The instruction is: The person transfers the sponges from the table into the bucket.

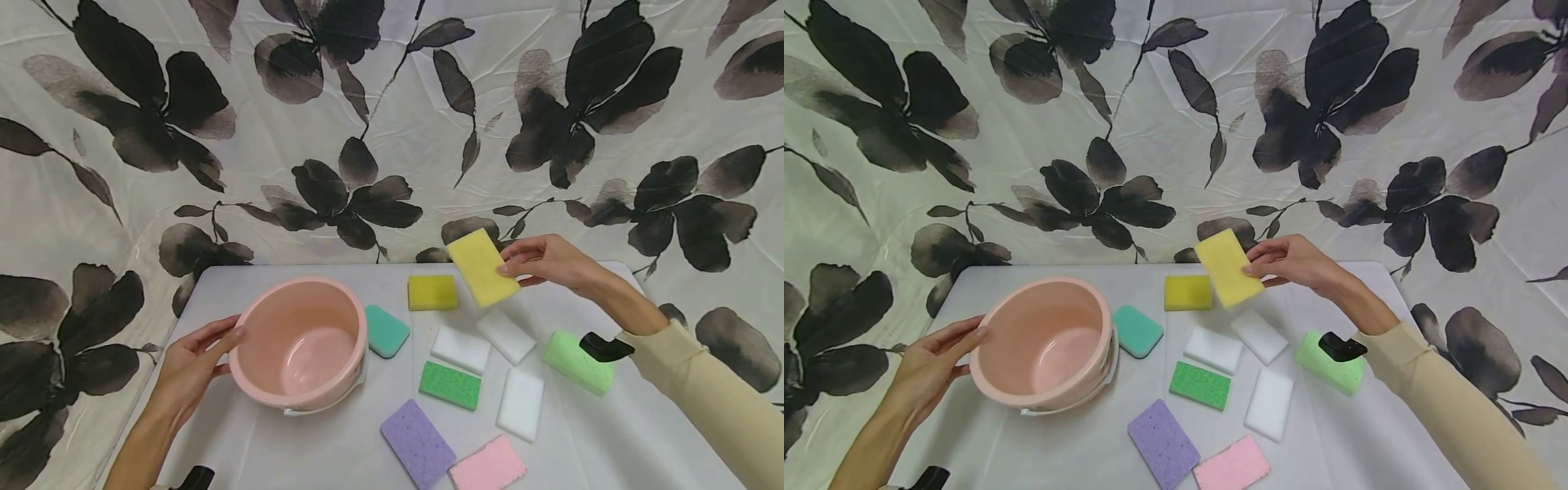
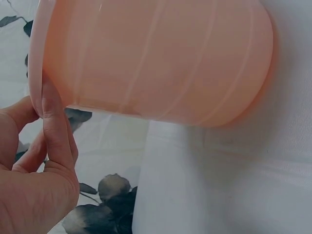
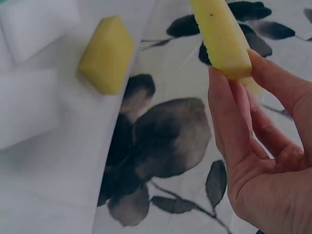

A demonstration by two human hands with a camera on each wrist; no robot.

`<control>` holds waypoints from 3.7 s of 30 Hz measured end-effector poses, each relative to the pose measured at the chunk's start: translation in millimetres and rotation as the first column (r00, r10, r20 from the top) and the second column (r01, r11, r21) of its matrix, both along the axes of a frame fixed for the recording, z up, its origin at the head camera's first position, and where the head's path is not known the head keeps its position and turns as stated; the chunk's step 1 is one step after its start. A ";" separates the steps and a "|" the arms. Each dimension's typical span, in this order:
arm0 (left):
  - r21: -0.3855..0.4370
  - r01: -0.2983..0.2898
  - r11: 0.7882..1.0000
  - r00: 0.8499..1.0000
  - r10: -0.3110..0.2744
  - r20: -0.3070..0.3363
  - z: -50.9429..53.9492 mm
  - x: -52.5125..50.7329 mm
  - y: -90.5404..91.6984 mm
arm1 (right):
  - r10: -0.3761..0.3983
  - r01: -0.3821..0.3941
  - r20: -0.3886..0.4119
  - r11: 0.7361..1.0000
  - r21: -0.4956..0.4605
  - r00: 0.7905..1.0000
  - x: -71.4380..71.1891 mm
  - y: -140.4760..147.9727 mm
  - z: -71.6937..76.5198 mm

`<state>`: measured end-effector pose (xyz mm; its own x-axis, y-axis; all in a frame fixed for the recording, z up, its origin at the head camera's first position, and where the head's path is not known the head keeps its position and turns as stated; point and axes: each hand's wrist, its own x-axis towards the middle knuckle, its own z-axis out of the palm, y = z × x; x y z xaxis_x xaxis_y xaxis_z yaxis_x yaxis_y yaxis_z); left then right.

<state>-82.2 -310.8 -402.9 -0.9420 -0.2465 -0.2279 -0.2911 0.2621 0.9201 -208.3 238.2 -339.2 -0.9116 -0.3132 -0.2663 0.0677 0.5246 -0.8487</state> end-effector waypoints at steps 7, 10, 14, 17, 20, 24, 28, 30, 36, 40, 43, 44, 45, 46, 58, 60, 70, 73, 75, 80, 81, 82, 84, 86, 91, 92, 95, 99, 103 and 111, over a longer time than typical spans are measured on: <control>0.035 -0.009 0.999 1.000 0.008 0.008 -0.9 -0.6 -1.7 | 0.057 -0.057 -0.010 0.998 -0.016 0.998 -3.2 -28.1 16.7; 0.043 -0.010 0.999 1.000 0.009 0.004 -1.4 -0.7 -2.3 | 0.079 -0.080 -0.010 0.996 -0.041 0.997 -4.6 -39.7 23.3; 0.033 -0.003 0.999 1.000 0.003 0.000 -2.0 -0.9 -2.4 | 0.119 -0.119 -0.018 0.991 -0.059 0.993 -6.7 -55.0 29.7; 0.039 -0.004 0.999 1.000 0.004 0.004 -1.7 -1.1 -2.0 | 0.146 -0.147 -0.015 0.987 -0.066 0.989 -7.9 -66.7 32.7; 0.033 -0.001 0.999 1.000 0.001 0.005 -1.4 -1.0 -1.3 | 0.167 -0.168 -0.015 0.984 -0.065 0.986 -8.8 -78.1 35.2; 0.022 0.007 1.000 1.000 -0.007 0.004 -1.3 0.3 -0.6 | 0.199 -0.200 -0.017 0.978 -0.062 0.980 -9.6 -93.3 39.0; 0.017 0.011 1.000 1.000 -0.011 0.003 -0.9 1.6 -0.7 | 0.235 -0.236 -0.016 0.970 -0.061 0.972 -10.4 -108.9 43.4; 0.016 0.011 1.000 1.000 -0.012 0.005 -0.7 1.5 -0.4 | 0.252 -0.253 -0.016 0.966 -0.060 0.968 -10.3 -116.2 44.8; 0.044 0.008 0.999 1.000 -0.009 0.010 -0.5 -0.4 -0.1 | 0.311 -0.311 -0.017 0.948 -0.072 0.950 -9.8 -136.8 46.1; 0.036 0.011 0.999 1.000 -0.011 0.011 -0.5 -0.7 -0.4 | 0.345 -0.345 -0.025 0.935 -0.076 0.938 -10.1 -150.7 46.6; 0.030 0.013 0.999 1.000 -0.013 0.007 -0.1 -0.5 -0.5 | 0.372 -0.373 -0.032 0.924 -0.082 0.928 -10.1 -161.8 46.4; 0.032 0.011 0.999 1.000 -0.012 0.006 0.0 -0.5 -0.5 | 0.383 -0.385 -0.036 0.919 -0.084 0.923 -10.1 -165.8 45.9; 0.032 0.009 0.999 1.000 -0.009 0.005 0.2 -0.4 -0.6 | 0.396 -0.398 -0.039 0.913 -0.087 0.917 -10.0 -170.0 45.3; 0.031 0.006 1.000 1.000 -0.006 0.004 0.4 -0.4 -0.5 | 0.409 -0.411 -0.041 0.907 -0.092 0.912 -10.0 -174.1 44.5; 0.095 -0.018 0.995 1.000 0.021 -0.022 0.1 2.7 1.2 | 0.506 -0.507 -0.026 0.858 -0.084 0.862 -4.3 -220.9 34.2; 0.130 -0.013 0.991 0.999 0.017 -0.035 0.5 3.0 1.4 | 0.524 -0.524 -0.024 0.848 -0.077 0.852 -2.7 -228.0 31.6; 0.089 -0.012 0.996 1.000 0.014 -0.027 0.0 3.4 1.3 | 0.606 -0.597 -0.116 0.796 0.102 0.787 6.1 -260.0 14.1; 0.069 -0.017 0.997 1.000 0.018 -0.015 -0.2 3.4 1.6 | 0.632 -0.619 -0.136 0.775 0.130 0.763 10.7 -268.0 9.1; 0.059 -0.026 0.998 1.000 0.026 0.000 -0.2 3.1 2.2 | 0.645 -0.631 -0.138 0.764 0.134 0.752 14.1 -273.1 5.3; 0.036 -0.049 0.998 0.998 0.048 0.045 0.1 1.6 4.4 | 0.669 -0.648 -0.129 0.742 0.173 0.732 21.4 -283.4 -5.7; 0.032 -0.052 0.998 0.997 0.050 0.050 0.2 1.4 4.7 | 0.676 -0.651 -0.131 0.736 0.188 0.726 22.4 -285.2 -7.9; 0.029 -0.053 0.998 0.997 0.052 0.053 0.4 1.2 5.2 | 0.681 -0.653 -0.133 0.730 0.200 0.720 23.4 -286.6 -9.9; 0.025 -0.052 0.998 0.997 0.051 0.052 0.8 0.8 6.1 | 0.692 -0.657 -0.140 0.718 0.227 0.708 25.2 -289.4 -13.1; 0.023 -0.047 0.999 0.998 0.046 0.047 1.3 0.6 6.7 | 0.706 -0.663 -0.152 0.704 0.256 0.691 26.9 -292.8 -16.1; 0.028 -0.045 0.999 0.998 0.044 0.038 2.2 0.5 7.9 | 0.735 -0.655 -0.170 0.667 0.356 0.656 32.7 -301.7 -23.6; 0.030 -0.044 0.999 0.998 0.043 0.036 2.2 0.5 8.0 | 0.735 -0.652 -0.164 0.664 0.367 0.657 33.6 -303.5 -25.6; 0.036 -0.045 0.998 0.998 0.043 0.034 2.3 0.7 8.2 | 0.719 -0.643 -0.125 0.674 0.364 0.684 36.0 -308.4 -31.9; 0.032 -0.041 0.999 0.999 0.040 0.028 2.1 1.2 7.9 | 0.688 -0.619 -0.076 0.690 0.376 0.721 38.2 -313.7 -38.8; 0.026 -0.044 0.999 0.999 0.043 0.033 1.3 1.6 7.9 | 0.673 -0.602 -0.038 0.685 0.410 0.739 40.9 -315.4 -42.5; 0.045 -0.060 0.997 0.997 0.057 0.050 -0.2 1.4 8.6 | 0.698 -0.623 -0.005 0.642 0.447 0.716 40.7 -312.1 -42.9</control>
